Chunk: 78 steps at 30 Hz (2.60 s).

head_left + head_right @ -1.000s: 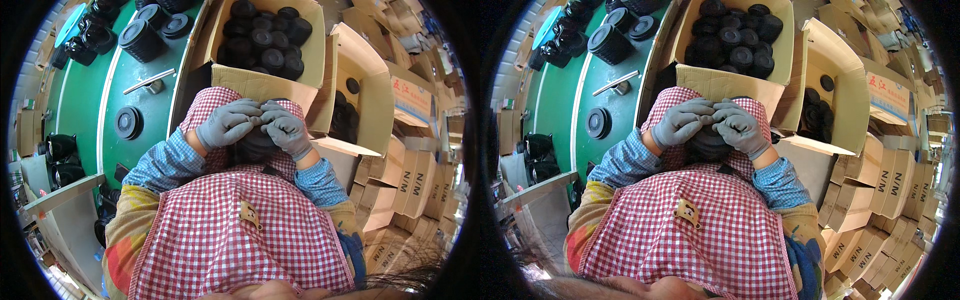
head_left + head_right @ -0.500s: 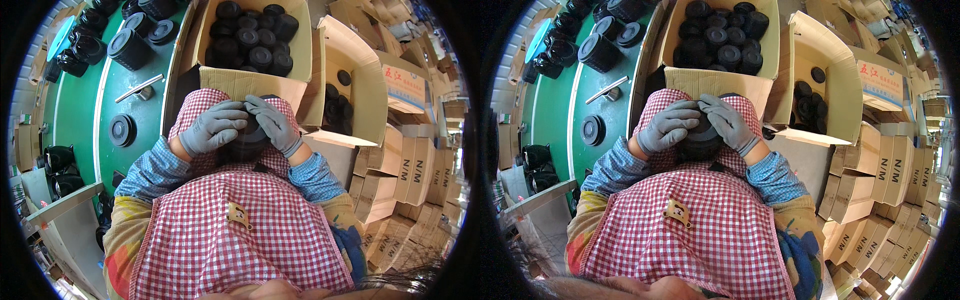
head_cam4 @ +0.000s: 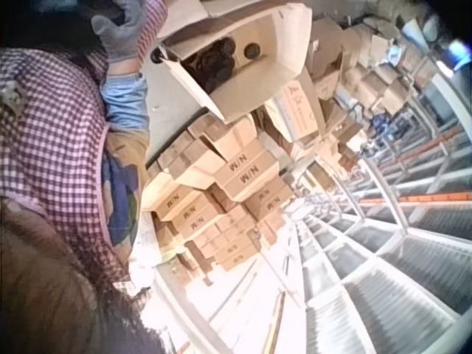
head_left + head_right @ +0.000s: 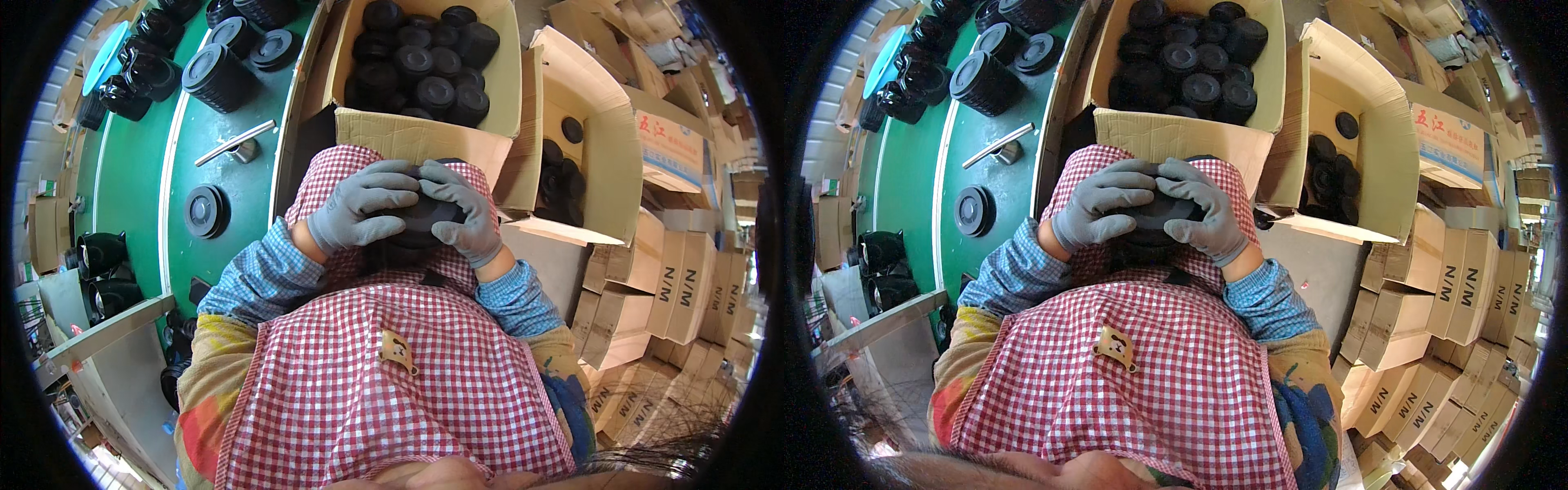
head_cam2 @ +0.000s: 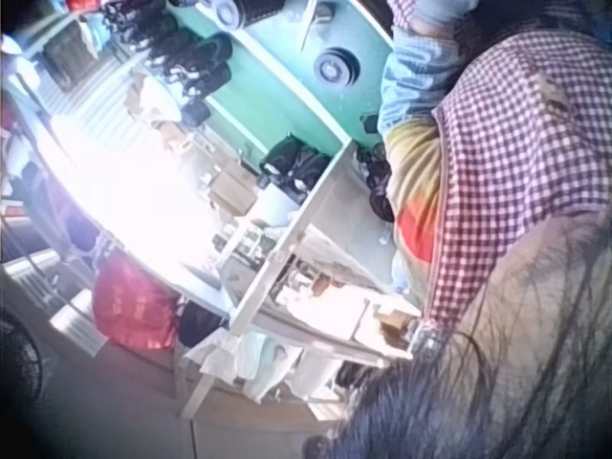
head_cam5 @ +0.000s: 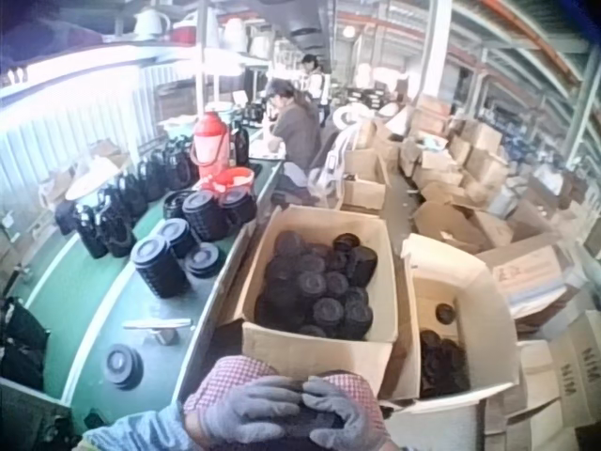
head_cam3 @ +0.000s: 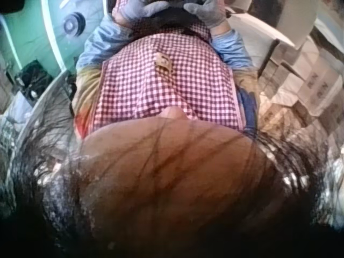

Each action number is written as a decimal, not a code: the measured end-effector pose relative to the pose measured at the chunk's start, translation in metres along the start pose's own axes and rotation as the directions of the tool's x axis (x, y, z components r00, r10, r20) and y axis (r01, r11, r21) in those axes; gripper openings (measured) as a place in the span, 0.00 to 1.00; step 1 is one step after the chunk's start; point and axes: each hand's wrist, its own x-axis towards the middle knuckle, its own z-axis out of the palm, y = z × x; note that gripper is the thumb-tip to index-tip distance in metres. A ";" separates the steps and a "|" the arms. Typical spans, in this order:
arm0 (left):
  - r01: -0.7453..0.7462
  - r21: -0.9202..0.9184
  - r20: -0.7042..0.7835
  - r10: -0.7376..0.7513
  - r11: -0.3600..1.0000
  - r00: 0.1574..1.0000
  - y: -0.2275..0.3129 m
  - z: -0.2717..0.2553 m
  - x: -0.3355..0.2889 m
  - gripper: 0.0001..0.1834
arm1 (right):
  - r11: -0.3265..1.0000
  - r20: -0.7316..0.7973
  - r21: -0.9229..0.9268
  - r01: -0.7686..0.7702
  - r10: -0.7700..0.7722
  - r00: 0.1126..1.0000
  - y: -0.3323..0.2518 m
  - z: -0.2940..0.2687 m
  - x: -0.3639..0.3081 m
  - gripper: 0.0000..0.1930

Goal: The person repeatedly picks black cylindrical containers from a cardboard box, places them on a green workbench, and uses a metal tool to press or adjust the lids. They then return the containers to the box and repeat the cycle.

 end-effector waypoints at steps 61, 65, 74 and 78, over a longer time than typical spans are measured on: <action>0.670 0.454 0.120 -0.786 0.587 0.607 -0.051 -0.014 0.076 0.20 | 0.628 0.687 -0.520 0.579 -0.096 0.721 -0.059 0.041 0.051 0.46; 0.536 0.525 0.311 -0.735 0.661 0.603 -0.029 -0.027 0.107 0.18 | 0.650 0.683 -0.495 0.576 -0.118 0.721 -0.051 0.012 0.071 0.41; 0.333 0.572 0.541 -0.650 0.750 0.534 -0.046 0.010 0.135 0.21 | 0.490 0.674 -0.534 0.689 -0.246 0.697 -0.037 0.040 0.063 0.33; 0.559 -0.037 0.440 -0.489 0.828 0.753 -0.056 -0.007 0.071 0.23 | 0.685 0.720 -0.564 0.461 0.134 0.681 -0.022 -0.046 0.079 0.36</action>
